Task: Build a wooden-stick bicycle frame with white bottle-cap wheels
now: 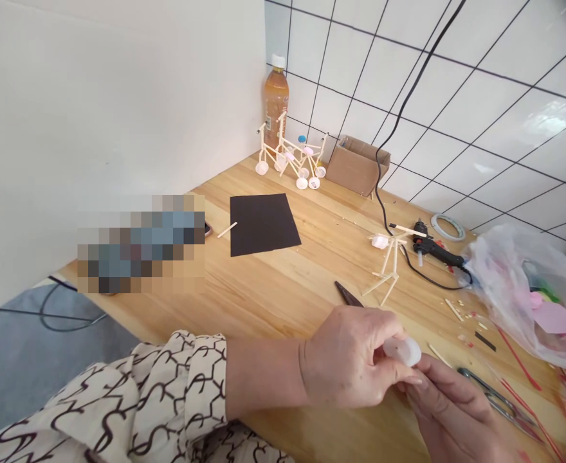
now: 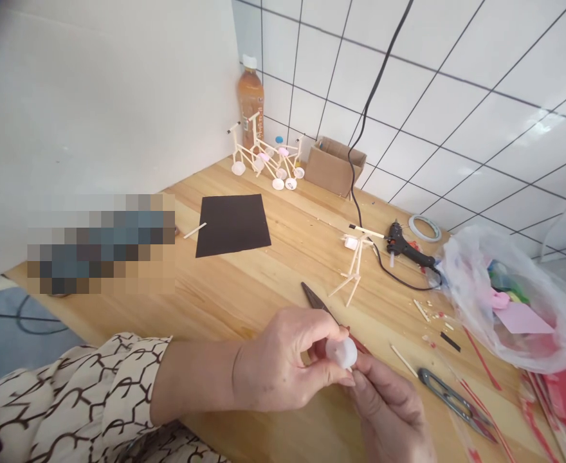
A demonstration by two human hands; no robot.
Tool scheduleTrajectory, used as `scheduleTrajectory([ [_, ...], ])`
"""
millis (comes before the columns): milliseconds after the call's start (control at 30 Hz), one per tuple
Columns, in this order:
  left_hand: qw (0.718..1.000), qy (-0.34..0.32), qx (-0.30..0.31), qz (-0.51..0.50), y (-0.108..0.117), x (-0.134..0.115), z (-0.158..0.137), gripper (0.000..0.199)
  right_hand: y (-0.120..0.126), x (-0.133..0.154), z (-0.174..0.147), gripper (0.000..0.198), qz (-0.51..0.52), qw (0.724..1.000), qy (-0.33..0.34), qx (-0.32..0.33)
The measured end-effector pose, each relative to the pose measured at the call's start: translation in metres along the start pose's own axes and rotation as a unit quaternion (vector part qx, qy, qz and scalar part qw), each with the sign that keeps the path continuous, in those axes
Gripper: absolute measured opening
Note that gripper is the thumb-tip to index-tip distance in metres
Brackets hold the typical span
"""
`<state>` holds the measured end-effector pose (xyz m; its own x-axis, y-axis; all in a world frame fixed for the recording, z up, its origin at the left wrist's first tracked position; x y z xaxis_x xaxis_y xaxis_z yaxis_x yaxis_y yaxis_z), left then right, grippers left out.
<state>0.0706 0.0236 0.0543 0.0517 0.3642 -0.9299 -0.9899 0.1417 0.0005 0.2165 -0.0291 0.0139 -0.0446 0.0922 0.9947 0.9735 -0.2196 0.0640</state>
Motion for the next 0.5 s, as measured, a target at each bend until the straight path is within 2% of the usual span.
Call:
scheduleTrajectory([
  [33, 1.0, -0.007, 0.004, 0.007, 0.0, 0.0, 0.0, 0.024, 0.0, 0.003, -0.001, 0.024, -0.021, 1.0, 0.02, -0.003],
  [100, 1.0, -0.002, 0.012, 0.011, -0.002, 0.001, -0.001, 0.023, -0.001, 0.016, -0.003, 0.024, -0.101, 0.988, 0.111, -0.023],
  [200, 0.999, 0.032, 0.034, 0.003, -0.007, 0.008, -0.005, 0.021, -0.009, 0.042, -0.011, 0.024, -0.226, 0.927, 0.295, -0.044],
  [267, 0.997, 0.055, 0.052, -0.008, -0.012, 0.013, -0.008, 0.022, -0.018, 0.054, -0.015, 0.024, -0.269, 0.884, 0.382, -0.029],
  [333, 0.995, 0.073, 0.06, -0.011, -0.014, 0.016, -0.007, 0.025, -0.024, 0.057, -0.014, 0.026, -0.283, 0.869, 0.405, 0.005],
  [433, 0.994, 0.076, 0.077, 0.008, -0.013, 0.015, -0.003, 0.025, -0.028, 0.056, -0.008, 0.028, -0.282, 0.882, 0.374, 0.057],
  [500, 0.993, 0.051, 0.101, 0.032, -0.013, 0.01, 0.0, 0.023, -0.028, 0.056, -0.006, 0.028, -0.282, 0.885, 0.365, 0.067],
])
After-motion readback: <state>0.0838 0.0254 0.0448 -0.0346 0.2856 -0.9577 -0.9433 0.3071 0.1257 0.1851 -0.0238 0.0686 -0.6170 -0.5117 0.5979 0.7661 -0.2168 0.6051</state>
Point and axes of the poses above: each hand's wrist, its own z-axis towards the middle knuckle, its own y-axis out of the back of the hand, x = y × z, the point moved 7 cm from there along z, towards the middle knuckle, and after that the axes turned 15 degrees about -x, right-handed, at the moved point
